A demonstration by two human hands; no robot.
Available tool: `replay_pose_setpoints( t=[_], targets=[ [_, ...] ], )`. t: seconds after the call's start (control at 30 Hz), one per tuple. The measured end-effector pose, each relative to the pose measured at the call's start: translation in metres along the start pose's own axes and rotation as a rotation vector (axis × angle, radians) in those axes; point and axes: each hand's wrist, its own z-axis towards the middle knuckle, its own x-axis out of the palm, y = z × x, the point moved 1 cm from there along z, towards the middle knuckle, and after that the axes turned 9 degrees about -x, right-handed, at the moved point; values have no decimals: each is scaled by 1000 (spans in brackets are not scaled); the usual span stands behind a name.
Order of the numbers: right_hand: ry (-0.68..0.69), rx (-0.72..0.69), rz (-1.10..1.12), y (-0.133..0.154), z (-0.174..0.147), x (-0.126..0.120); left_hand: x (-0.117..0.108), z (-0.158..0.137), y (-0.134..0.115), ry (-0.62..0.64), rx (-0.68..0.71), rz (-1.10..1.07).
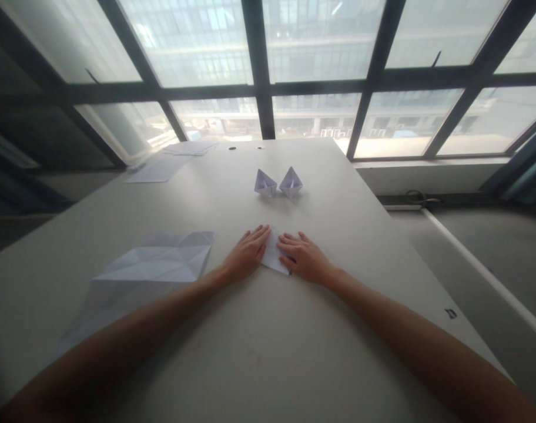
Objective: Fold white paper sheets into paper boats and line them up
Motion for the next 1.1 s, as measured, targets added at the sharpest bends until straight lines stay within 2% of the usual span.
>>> replay_pose_setpoints(
  t=[0.1,0.2,0.27,0.53,0.77,0.97,1.03,1.1],
  targets=[
    [-25,40,-28,-1,0,1,-5,-2,-3,2,137,-70],
    [-49,84,-48,-4,0,4,-11,-6,-9,92,345,-67],
    [-56,103,-67,-6,0,6,-13,-9,-11,144,402,-27],
    [-66,211,-191,-9,-1,9,-12,-9,-10,182,313,83],
    [-18,343,-240,-23,-8,11,-18,-10,-11,189,341,68],
    [-122,423,-209,-30,-11,6,-20,-11,-13,194,343,49],
    [-185,382,-140,-31,-10,3,-19,-11,-14,189,340,42],
    [-211,251,-54,-28,-8,-1,-18,-11,-13,181,339,38]
  ],
)
